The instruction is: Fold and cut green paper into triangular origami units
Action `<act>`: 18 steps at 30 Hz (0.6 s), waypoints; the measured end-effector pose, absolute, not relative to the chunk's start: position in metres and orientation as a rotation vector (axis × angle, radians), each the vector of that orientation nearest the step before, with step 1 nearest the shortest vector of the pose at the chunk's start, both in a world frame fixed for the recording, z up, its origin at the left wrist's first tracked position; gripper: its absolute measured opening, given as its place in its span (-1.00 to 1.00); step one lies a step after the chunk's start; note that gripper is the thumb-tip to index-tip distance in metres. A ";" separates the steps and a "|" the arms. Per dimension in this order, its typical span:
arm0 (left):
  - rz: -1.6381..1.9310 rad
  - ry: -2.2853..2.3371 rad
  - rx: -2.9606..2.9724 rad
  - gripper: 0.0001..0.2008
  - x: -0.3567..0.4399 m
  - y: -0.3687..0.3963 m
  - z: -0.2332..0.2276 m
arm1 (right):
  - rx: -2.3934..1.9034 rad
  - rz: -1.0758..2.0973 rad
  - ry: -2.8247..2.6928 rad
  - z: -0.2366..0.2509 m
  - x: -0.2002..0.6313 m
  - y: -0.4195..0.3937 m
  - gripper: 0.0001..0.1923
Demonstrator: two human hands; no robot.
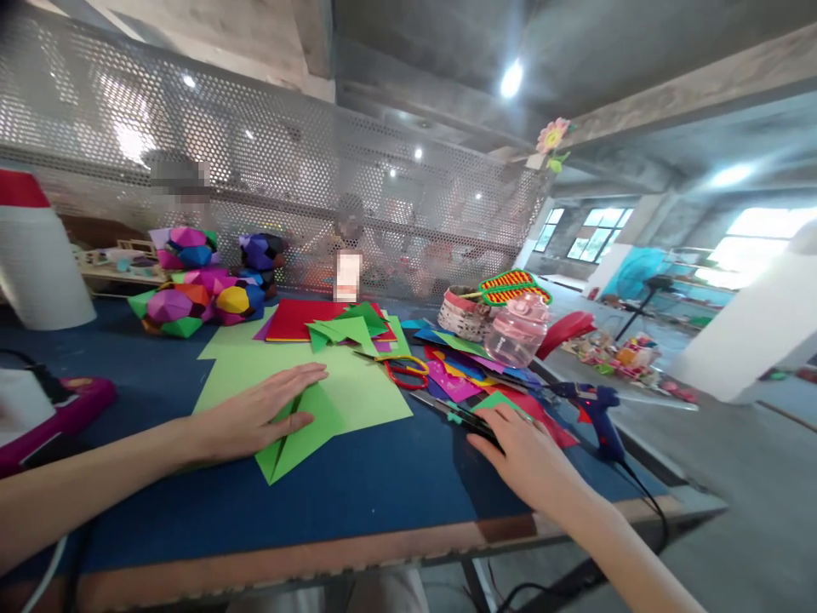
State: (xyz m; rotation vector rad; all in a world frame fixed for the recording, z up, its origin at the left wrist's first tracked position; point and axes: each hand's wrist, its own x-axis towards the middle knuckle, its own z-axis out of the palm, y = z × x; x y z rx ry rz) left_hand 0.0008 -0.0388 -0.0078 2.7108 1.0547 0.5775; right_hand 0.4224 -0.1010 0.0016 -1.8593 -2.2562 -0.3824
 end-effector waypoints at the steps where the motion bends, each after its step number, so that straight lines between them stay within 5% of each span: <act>1: 0.560 1.089 2.686 -0.35 0.000 -0.039 -0.008 | -1.851 -0.351 -2.253 -0.002 0.424 -0.104 -0.62; 18: 0.912 0.613 2.460 -0.63 0.010 -0.067 0.014 | -1.643 -0.069 -2.272 0.013 0.343 -0.156 -0.70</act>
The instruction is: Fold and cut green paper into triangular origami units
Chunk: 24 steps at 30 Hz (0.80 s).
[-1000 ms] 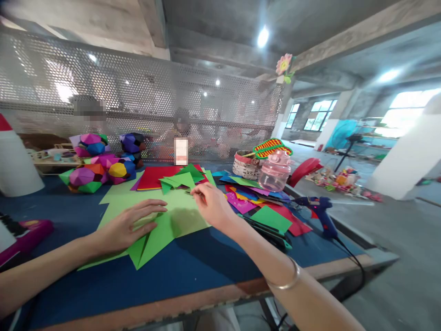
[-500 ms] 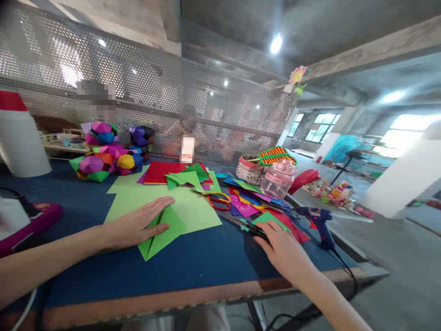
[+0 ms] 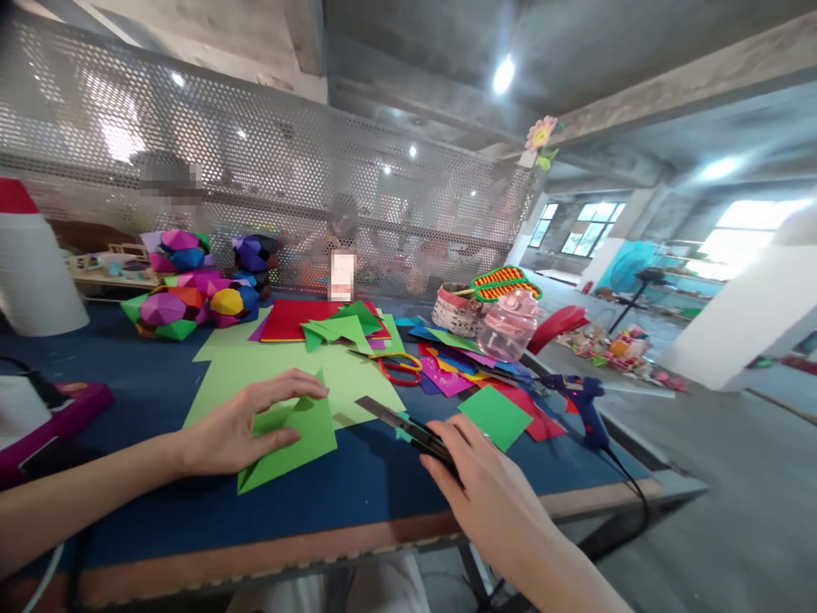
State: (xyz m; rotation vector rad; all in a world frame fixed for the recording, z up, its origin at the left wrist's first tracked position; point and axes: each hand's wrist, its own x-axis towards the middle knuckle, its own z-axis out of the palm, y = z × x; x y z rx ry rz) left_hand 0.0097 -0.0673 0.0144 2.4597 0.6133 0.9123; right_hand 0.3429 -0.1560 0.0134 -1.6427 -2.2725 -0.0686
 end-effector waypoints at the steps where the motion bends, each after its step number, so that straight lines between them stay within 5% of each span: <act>1: 0.924 0.588 2.442 -0.64 0.010 -0.071 0.017 | -1.621 -0.062 -2.284 0.014 0.340 -0.158 -0.71; 16: 0.867 0.583 2.477 -0.66 0.018 -0.087 0.018 | -1.433 -0.051 -2.533 0.024 0.318 -0.186 -0.78; 24: 0.512 0.587 2.688 -0.56 0.018 -0.088 0.008 | -1.436 -0.100 -2.528 0.018 0.316 -0.208 -0.72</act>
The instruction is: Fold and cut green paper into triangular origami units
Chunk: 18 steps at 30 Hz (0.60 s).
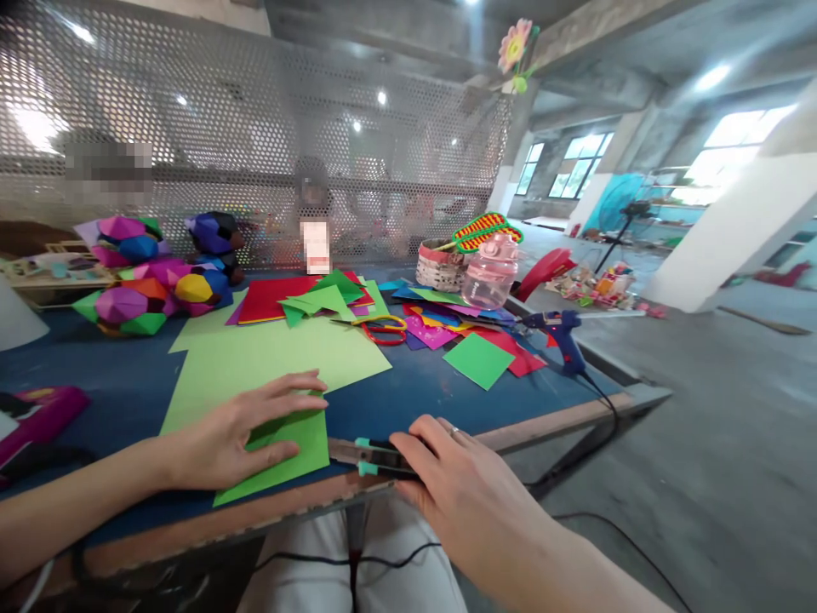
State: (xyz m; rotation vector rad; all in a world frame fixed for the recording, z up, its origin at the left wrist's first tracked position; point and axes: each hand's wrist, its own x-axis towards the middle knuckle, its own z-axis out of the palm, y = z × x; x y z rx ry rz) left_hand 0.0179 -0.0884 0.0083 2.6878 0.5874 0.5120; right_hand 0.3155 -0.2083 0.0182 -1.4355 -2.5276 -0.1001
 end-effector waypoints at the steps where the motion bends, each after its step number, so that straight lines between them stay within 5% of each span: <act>1: 0.451 0.581 2.740 -0.52 0.018 -0.088 0.008 | -1.437 -0.111 -2.517 0.017 0.315 -0.209 -0.70; 18: 0.098 0.459 2.781 -0.48 0.021 -0.087 0.009 | -1.385 -0.152 -2.736 0.020 0.311 -0.227 -0.40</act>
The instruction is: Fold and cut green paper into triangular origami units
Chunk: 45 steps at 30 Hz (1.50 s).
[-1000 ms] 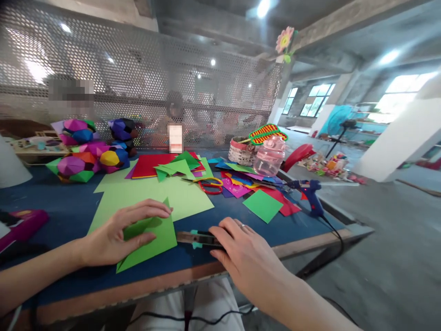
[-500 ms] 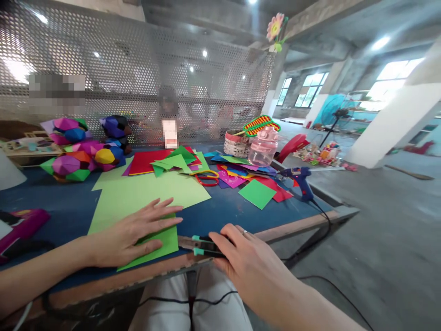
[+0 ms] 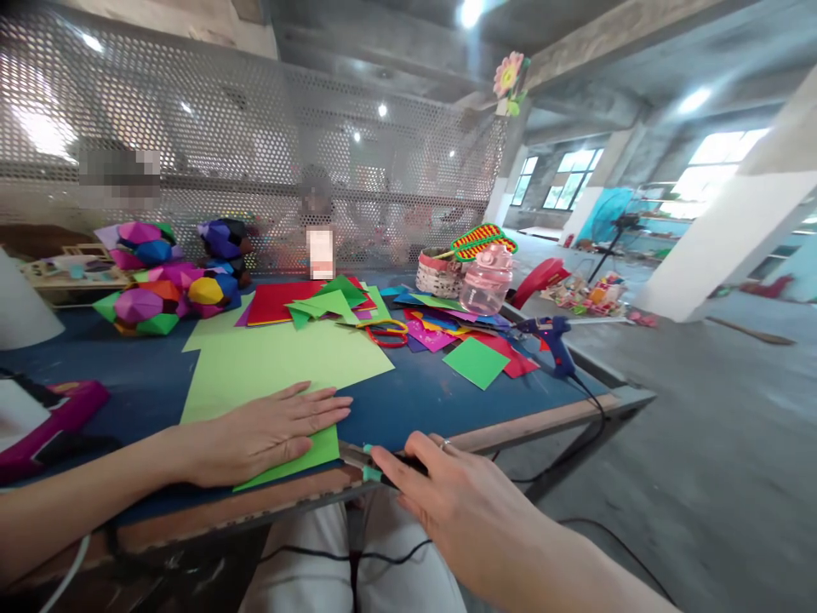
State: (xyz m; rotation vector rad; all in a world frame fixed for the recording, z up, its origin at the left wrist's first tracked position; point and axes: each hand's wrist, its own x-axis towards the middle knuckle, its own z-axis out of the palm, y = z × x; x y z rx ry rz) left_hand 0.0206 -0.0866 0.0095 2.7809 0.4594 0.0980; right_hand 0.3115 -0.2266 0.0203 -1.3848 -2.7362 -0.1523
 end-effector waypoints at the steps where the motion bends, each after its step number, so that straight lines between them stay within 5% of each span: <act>1: 0.112 0.456 2.782 -0.48 0.021 -0.086 0.009 | -1.374 -0.154 -2.727 0.019 0.312 -0.227 -0.39; 45: -0.009 0.500 2.761 -0.47 0.021 -0.084 0.009 | -1.442 -0.067 -2.654 0.009 0.272 -0.252 -0.44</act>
